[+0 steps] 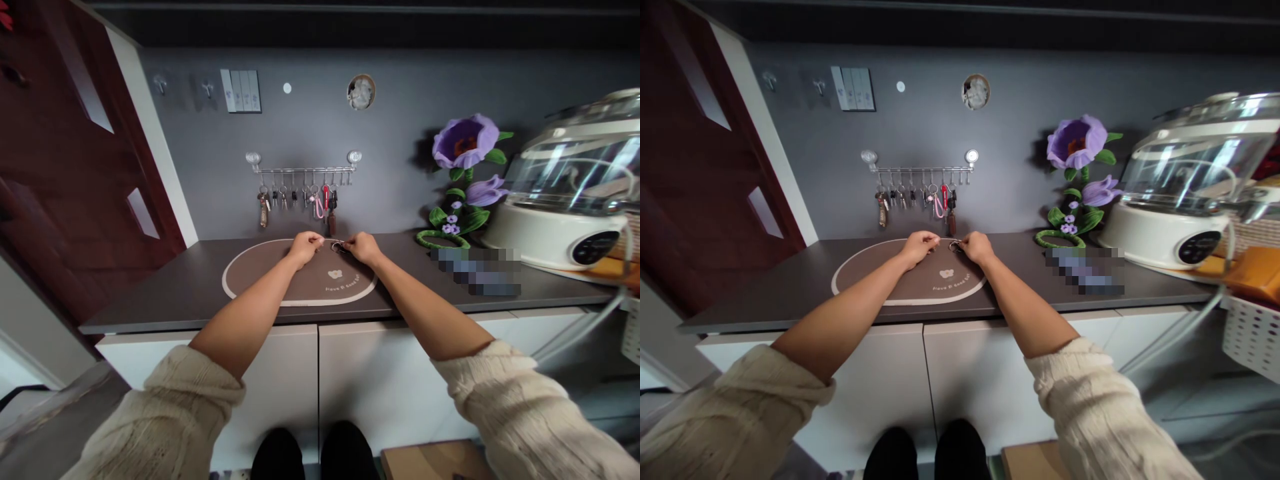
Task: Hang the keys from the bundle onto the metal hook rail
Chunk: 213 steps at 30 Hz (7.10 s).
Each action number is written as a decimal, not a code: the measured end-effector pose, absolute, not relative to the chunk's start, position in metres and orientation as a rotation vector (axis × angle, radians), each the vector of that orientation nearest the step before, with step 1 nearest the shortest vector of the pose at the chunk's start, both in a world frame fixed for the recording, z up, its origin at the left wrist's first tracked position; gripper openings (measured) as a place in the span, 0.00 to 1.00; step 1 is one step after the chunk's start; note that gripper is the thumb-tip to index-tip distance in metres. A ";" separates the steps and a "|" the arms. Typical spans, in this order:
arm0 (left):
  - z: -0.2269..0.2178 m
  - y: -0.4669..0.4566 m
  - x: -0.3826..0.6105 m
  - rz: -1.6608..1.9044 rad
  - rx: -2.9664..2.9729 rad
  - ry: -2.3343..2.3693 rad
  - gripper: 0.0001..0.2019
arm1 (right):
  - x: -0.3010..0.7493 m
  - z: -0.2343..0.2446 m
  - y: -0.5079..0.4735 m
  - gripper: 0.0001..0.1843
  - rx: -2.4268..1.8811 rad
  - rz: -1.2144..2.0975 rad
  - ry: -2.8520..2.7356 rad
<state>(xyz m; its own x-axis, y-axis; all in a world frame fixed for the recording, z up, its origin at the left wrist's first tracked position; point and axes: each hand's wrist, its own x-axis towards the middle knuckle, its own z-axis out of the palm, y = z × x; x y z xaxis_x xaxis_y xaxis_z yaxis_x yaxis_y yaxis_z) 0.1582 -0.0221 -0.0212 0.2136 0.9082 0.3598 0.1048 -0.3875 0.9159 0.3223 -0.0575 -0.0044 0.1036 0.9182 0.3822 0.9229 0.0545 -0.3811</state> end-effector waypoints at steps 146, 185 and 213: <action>-0.027 -0.019 0.165 1.209 1.656 0.912 0.09 | 0.332 -0.017 -0.020 0.07 -1.413 0.401 -1.592; -0.018 -0.025 0.162 1.236 1.686 0.862 0.07 | 0.320 0.010 -0.040 0.12 -1.114 0.646 -1.853; -0.015 -0.021 0.162 1.306 1.597 0.788 0.11 | 0.310 0.000 -0.042 0.12 -0.976 1.074 -1.467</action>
